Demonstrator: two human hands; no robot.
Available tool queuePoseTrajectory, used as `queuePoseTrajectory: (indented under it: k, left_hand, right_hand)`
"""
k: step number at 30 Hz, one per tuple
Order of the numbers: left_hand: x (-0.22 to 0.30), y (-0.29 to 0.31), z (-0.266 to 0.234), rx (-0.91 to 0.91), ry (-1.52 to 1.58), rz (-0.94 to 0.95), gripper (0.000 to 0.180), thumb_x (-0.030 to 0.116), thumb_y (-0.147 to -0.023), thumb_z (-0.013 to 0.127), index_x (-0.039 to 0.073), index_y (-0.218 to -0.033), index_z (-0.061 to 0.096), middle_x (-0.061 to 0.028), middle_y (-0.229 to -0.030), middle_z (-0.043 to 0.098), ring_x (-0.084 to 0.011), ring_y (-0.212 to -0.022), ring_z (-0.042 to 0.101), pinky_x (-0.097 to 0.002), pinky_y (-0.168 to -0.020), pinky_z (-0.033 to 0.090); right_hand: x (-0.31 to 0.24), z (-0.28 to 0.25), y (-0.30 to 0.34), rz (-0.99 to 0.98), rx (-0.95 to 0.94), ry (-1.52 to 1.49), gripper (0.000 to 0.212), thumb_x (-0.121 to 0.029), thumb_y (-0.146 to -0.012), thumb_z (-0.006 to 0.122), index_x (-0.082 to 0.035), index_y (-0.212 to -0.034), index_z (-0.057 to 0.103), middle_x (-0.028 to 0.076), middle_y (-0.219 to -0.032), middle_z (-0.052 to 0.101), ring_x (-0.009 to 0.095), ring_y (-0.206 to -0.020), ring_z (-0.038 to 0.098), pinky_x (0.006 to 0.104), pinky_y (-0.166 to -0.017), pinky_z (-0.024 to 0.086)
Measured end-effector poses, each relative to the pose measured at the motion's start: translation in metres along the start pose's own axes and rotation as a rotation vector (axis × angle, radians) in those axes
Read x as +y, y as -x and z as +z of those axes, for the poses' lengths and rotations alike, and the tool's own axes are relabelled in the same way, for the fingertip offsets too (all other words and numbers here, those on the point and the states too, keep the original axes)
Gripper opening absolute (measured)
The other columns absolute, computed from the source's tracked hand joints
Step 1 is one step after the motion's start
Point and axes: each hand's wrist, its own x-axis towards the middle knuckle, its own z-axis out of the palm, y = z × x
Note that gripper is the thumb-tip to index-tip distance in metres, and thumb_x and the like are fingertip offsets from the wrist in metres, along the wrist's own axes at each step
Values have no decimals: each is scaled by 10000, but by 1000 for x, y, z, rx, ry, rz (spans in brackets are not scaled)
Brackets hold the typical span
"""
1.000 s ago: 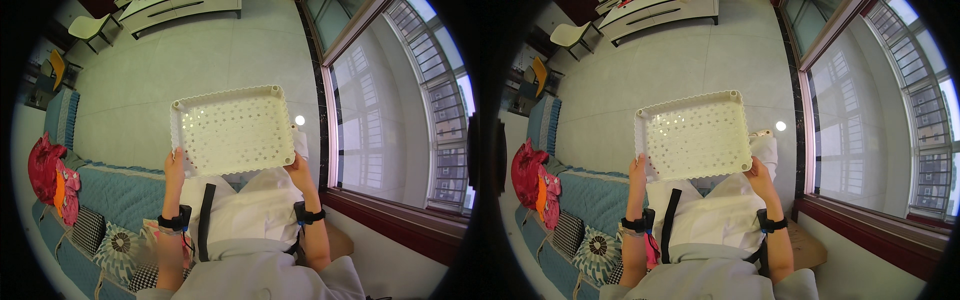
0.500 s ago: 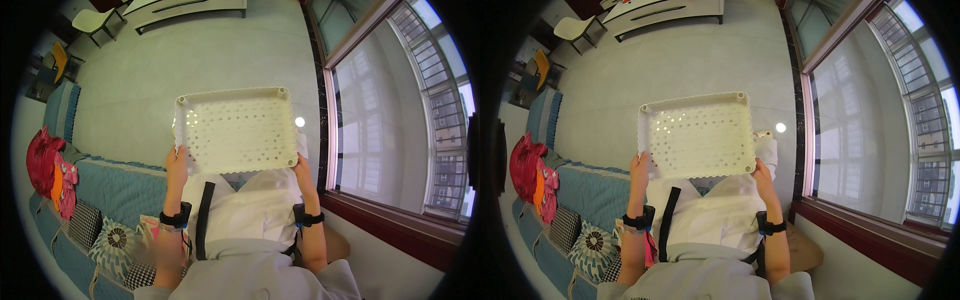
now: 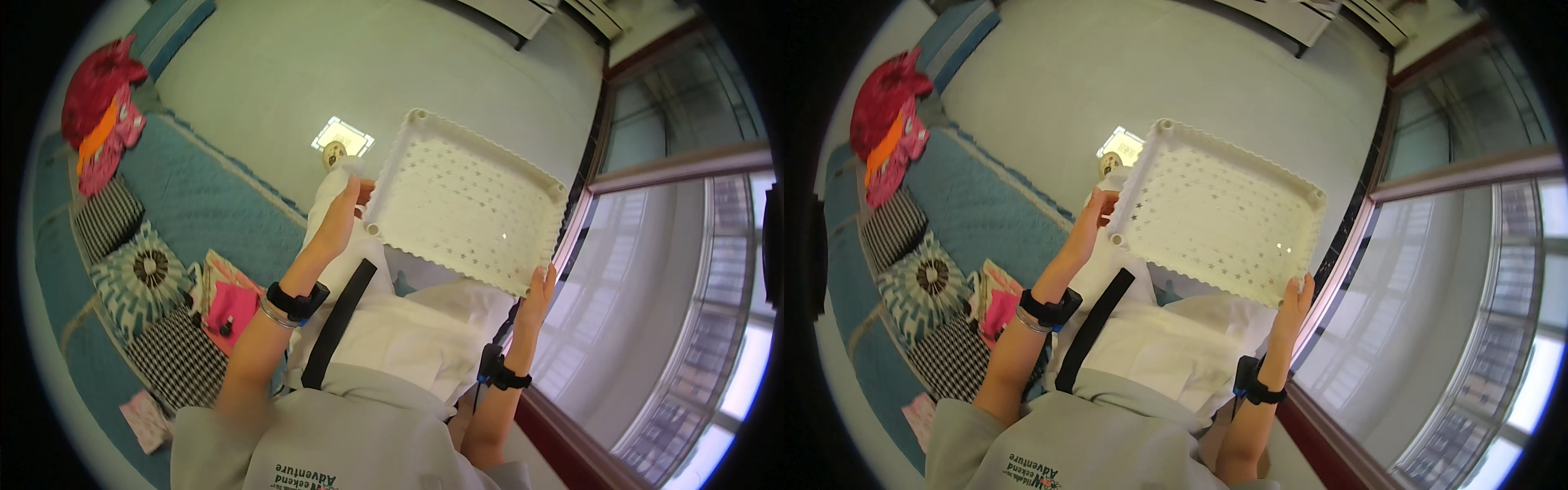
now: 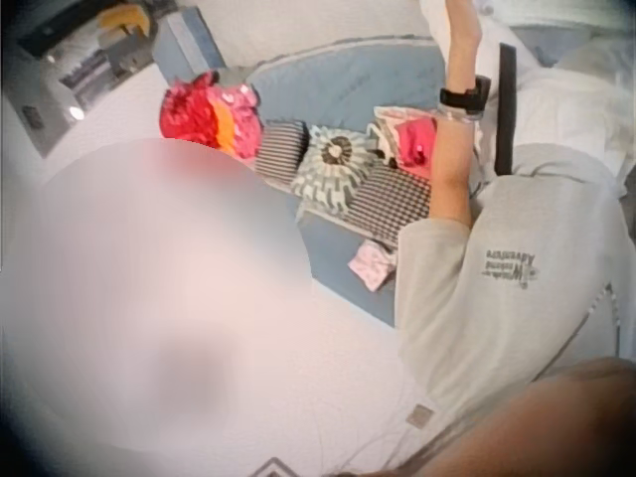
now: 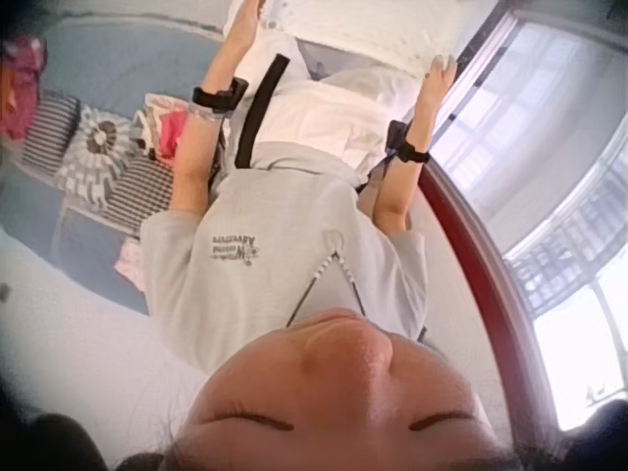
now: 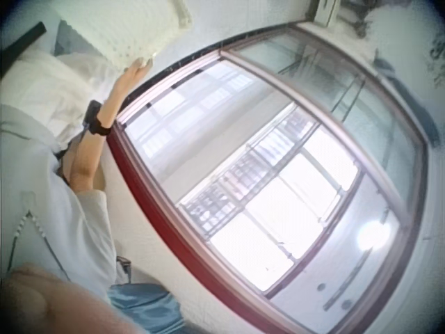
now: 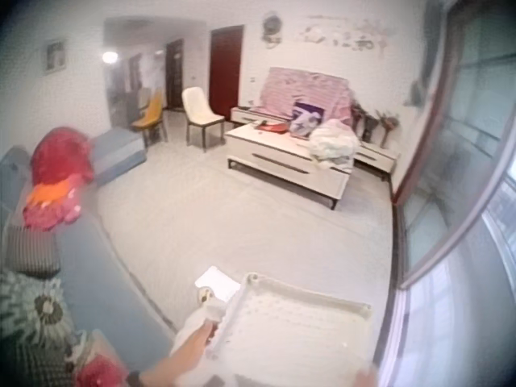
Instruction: Assembling and disassembling a white plastic tiered storage shelf while sitting on a bed.
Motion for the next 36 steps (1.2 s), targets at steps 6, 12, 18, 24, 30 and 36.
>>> queuePoseTrajectory:
  k: [6,12,18,24,30,36]
  left_hand:
    - [4,26,-40,-184,-69,-39,361,279,-925,322,39,-1069,551,-57,-979,592,-111,-736,526,-223,-636,396]
    - [-7,36,-31,-335,-142,52,255,93,-875,442,13,-1106,515,-68,-879,626,-136,-759,582,-247,-713,442]
    - [-4,42,-30,-262,-169,47,287,65,-809,538,11,-1090,540,-96,-837,638,-135,-737,588,-253,-704,456]
    - [-10,42,-32,-229,-160,100,319,50,-783,558,-7,-1096,532,-110,-820,634,-148,-762,610,-258,-731,462]
    - [-24,40,-32,-253,-90,137,334,37,-771,562,-11,-1098,513,-108,-814,632,-153,-774,614,-256,-737,467]
    - [-11,42,-29,-220,-124,78,316,32,-764,567,-13,-1073,514,-97,-797,632,-159,-778,615,-260,-741,469]
  right_hand:
    - [-5,5,-2,-1,-107,-135,372,-241,-922,440,-42,-1234,411,76,-1119,526,172,-959,549,298,-760,474]
    - [-17,9,9,-72,-24,-218,345,-235,-901,450,-43,-1188,439,87,-1075,536,191,-950,555,309,-744,497]
    - [-16,15,9,-96,-92,-184,418,-309,-899,465,-36,-1210,404,118,-1144,493,229,-1029,520,332,-811,479]
    - [-11,16,6,-108,-117,-113,436,-327,-895,470,-34,-1210,397,125,-1139,492,234,-1034,518,339,-814,478]
    - [-11,8,3,-72,-150,-176,403,-285,-895,459,-51,-1215,385,111,-1109,505,230,-954,554,328,-685,510]
    - [-10,14,3,-66,-63,-52,330,-266,-922,423,-71,-1185,386,111,-1044,526,231,-795,597,316,-551,518]
